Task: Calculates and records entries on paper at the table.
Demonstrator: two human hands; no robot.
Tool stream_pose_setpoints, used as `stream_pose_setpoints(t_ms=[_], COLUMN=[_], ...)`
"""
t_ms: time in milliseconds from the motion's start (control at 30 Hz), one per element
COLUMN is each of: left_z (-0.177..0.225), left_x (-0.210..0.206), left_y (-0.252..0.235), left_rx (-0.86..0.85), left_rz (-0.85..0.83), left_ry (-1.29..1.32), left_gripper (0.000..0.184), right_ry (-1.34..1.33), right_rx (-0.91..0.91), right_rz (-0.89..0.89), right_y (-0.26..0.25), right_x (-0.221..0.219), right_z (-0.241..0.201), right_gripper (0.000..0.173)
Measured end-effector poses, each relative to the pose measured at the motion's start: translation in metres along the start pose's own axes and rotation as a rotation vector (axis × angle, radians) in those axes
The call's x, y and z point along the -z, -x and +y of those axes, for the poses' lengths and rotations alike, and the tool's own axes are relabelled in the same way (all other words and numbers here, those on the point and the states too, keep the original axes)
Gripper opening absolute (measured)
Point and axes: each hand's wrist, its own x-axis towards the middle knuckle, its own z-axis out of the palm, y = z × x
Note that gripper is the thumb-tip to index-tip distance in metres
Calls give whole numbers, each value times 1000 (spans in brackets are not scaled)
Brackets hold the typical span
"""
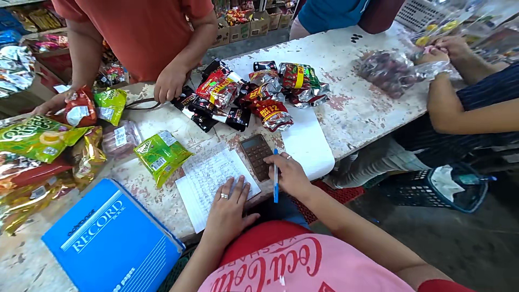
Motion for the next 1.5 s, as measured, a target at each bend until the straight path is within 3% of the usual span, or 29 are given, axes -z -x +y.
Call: stream_pose_setpoints(t_ms=[167,333,467,800,1200,1500], left_z=[0,0,0,-1,-3,-4], left_x=[1,1,1,1,-2,-3], left_y=[1,1,1,1,8,9], left_rx=[-6,-4,-13,-22,-98,-104], left_rz=[-13,-4,8,8,112,128], left_ry=[9,15,-1,-11,67,91], left_gripper=[80,79,79,79,62,59], right_ry=[-5,-11,13,39,138,92], right_rx=[192,74,37,68,7,-35], right_rz=[-47,54,29,63,-40,-55], right_y=[29,30,36,44,27,22], right_x=[-4,9,13,5,14,16], right_z=[-19,6,20,18,7,8], right_gripper=[24,27,29,25,30,27])
